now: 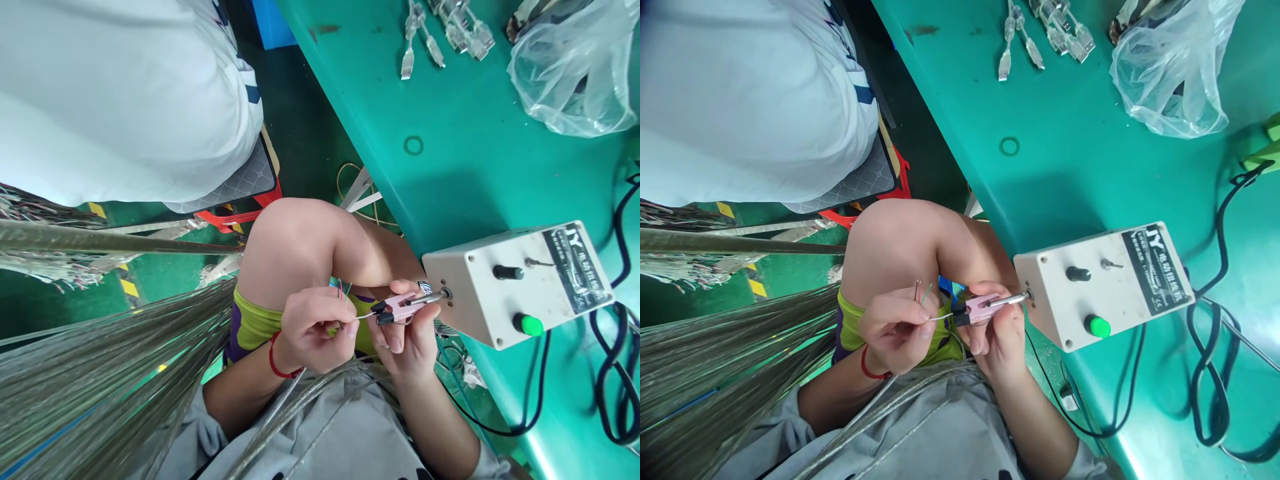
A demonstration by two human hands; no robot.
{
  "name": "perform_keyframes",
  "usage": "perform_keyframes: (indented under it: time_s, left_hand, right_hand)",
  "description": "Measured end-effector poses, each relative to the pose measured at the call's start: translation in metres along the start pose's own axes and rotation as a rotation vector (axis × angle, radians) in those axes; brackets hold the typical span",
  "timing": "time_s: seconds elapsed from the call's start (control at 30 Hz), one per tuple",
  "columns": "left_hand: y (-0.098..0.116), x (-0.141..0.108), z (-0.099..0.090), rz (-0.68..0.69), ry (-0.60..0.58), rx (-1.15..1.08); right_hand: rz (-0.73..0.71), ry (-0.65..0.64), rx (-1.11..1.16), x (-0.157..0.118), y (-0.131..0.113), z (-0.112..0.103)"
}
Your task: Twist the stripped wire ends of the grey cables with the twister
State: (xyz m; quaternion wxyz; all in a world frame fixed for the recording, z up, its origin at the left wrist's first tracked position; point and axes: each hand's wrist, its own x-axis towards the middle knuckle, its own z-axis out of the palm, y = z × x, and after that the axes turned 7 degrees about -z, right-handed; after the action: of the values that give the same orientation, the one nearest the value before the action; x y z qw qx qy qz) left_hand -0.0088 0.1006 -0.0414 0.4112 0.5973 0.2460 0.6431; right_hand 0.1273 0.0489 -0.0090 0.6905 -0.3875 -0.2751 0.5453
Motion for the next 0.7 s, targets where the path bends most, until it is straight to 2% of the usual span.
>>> perform_keyframes:
  time_s: [0.37, 0.5, 0.7]
  left_hand:
    - [-0.001, -0.009, -0.002, -0.125, -0.082, 0.058]
    - [-0.002, -0.009, 0.0, -0.116, -0.079, 0.046]
    - [-0.004, -0.012, 0.0, -0.145, -0.07, 0.021]
  right_hand:
    - [0.031, 0.013, -0.034, 0.0, -0.001, -0.005]
    - [0.04, 0.032, -0.062, -0.001, -0.001, -0.006]
    - [0.093, -0.079, 0.002, -0.001, -0.002, -0.012]
